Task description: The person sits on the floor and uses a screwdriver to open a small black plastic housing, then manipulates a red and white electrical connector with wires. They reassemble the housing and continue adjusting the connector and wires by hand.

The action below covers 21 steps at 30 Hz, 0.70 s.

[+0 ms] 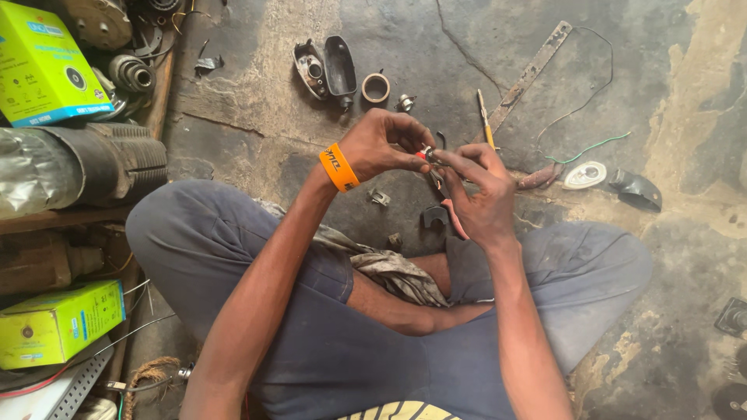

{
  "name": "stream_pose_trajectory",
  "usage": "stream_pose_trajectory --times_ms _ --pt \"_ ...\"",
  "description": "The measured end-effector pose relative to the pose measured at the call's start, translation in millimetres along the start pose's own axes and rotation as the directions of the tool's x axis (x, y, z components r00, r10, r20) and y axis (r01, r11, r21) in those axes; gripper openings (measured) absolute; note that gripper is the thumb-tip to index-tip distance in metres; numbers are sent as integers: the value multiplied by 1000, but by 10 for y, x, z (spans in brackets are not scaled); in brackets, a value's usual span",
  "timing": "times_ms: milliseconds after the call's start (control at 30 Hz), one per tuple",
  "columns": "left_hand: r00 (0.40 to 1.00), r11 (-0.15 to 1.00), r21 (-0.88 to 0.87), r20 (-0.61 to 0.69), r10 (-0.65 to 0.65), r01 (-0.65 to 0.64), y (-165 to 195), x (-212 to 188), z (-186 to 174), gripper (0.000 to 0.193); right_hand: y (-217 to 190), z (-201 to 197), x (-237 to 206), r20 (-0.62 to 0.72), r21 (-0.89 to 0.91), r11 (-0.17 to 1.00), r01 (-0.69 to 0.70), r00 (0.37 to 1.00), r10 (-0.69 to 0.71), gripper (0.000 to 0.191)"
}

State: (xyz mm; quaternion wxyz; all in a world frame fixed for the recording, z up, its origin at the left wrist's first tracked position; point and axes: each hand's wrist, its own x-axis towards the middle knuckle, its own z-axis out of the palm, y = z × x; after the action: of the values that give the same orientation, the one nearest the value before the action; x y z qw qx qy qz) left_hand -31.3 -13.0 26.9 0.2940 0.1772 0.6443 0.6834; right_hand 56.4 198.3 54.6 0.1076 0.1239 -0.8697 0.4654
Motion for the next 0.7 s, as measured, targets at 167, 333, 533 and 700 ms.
stream_pose_trajectory --times_ms 167,333,533,700 --pt "1000 1000 -10 4 -17 17 -6 -16 8 29 13 -7 -19 -26 -14 1000 8 1000 -8 23" --pt "997 997 4 18 70 -71 53 -25 35 30 13 -11 -30 -47 12 999 -45 998 45 17" --pt "989 978 -192 100 108 -87 355 -112 156 29 -189 -186 -59 -108 21 999 35 994 -33 21" --pt "964 918 -379 176 197 -118 587 -247 305 24 -435 -408 -205 -76 23 998 58 996 -56 19"
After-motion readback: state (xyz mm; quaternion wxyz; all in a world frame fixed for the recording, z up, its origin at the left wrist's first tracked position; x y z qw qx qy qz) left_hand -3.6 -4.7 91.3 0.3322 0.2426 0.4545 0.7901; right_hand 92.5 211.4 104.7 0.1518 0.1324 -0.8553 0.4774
